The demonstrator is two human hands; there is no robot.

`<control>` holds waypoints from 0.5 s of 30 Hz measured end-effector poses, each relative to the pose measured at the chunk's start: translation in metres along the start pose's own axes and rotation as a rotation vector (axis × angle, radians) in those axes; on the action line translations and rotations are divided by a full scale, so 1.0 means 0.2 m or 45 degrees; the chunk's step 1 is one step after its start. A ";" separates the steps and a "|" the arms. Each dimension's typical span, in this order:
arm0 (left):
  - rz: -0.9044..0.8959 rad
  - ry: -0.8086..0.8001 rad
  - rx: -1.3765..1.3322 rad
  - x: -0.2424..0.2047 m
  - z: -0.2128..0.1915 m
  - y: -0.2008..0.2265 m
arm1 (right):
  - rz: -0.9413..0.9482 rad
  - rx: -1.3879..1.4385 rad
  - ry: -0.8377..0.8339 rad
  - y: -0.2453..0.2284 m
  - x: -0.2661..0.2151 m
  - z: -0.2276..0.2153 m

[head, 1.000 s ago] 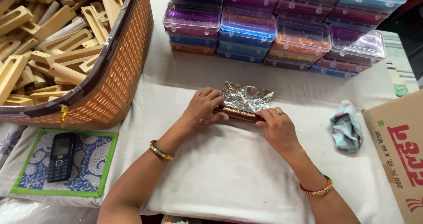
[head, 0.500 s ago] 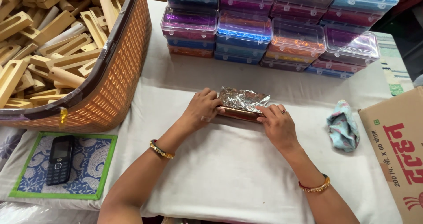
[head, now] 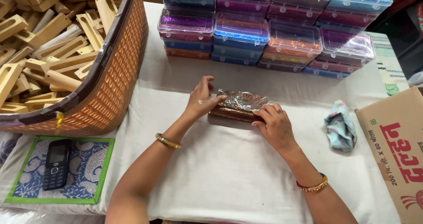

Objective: Wrapping wooden rollers in aluminum foil and placing them into plastic containers.

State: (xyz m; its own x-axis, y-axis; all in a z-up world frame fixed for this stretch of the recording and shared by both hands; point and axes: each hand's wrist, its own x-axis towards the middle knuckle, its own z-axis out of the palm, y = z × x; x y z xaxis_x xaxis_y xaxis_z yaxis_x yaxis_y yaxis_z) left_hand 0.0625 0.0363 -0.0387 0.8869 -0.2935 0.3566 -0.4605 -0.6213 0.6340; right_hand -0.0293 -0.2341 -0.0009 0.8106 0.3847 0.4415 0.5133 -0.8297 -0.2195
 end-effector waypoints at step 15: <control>-0.081 -0.139 -0.638 0.05 0.01 -0.02 | 0.034 0.043 -0.002 0.01 0.01 -0.01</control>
State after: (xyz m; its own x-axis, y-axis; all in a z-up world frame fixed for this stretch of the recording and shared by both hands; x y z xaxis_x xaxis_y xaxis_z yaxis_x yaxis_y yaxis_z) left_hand 0.0742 0.0346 -0.0387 0.9000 -0.3572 0.2500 -0.3424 -0.2241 0.9124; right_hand -0.0276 -0.2363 0.0012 0.8245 0.3634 0.4338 0.5007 -0.8256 -0.2601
